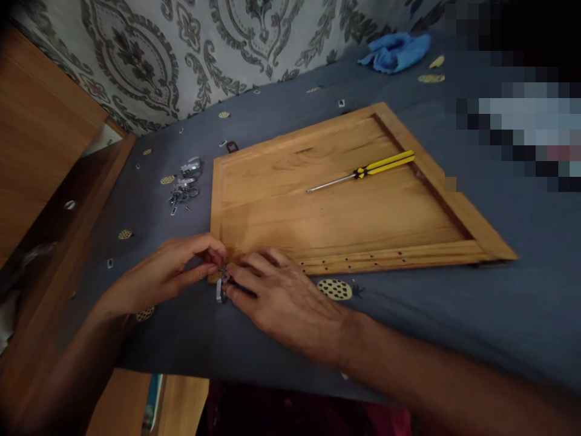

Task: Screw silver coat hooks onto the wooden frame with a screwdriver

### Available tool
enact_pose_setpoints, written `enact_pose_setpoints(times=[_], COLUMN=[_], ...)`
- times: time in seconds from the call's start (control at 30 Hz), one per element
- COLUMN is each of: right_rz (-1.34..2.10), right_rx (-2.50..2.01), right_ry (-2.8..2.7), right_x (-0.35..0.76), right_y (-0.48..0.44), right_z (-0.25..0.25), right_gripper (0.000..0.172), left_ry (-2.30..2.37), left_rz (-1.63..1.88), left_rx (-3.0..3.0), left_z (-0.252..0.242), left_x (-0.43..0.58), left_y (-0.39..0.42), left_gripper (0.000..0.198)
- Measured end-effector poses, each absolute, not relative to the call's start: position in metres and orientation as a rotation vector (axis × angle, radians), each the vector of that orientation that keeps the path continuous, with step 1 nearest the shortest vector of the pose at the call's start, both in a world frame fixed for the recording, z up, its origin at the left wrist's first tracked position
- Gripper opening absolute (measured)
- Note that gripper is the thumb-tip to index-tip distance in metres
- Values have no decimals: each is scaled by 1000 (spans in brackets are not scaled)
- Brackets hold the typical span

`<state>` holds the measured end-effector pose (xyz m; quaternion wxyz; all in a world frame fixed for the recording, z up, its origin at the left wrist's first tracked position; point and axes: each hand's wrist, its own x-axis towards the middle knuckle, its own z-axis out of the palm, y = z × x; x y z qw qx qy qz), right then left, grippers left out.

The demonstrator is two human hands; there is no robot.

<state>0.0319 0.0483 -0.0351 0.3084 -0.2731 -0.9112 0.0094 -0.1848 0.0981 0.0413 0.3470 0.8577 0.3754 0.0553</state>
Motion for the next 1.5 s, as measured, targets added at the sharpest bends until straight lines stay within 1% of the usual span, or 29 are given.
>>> enact_pose_setpoints(times=[0.1,0.33,0.53,0.93,1.07,1.27,1.4,1.5], right_rz=[24,21,25,40,29,28,58,84], right_rx=[-724,-726,-716,-707,-713,-706,-722,-720], right_ry=[-2415,-2432,-2418,-2404,-2407,-2398,-2425,-2436], right_x=[32,32,32,33,33,32,32,32], right_y=[48,48,48,48,48,49,48,47], right_z=[-37,-38,-39,-37,-37,-36,-35,-35], right_gripper=[21,22,20,20,23,22,19,18], left_ry=[973,953,940,980,1018,1031,1040,1099], left_rz=[106,43,28,121,161,334,328,352], left_rx=[2242,2282,2300,2214,2198,2185,2259,2289], left_z=[42,42,42,37,36,33,24,15], left_x=[-183,-182,-180,-181,-183,-196,-205,-205], left_y=[99,100,101,101,100,85,70,62], left_gripper=[10,12,9,8,8,21,40,45])
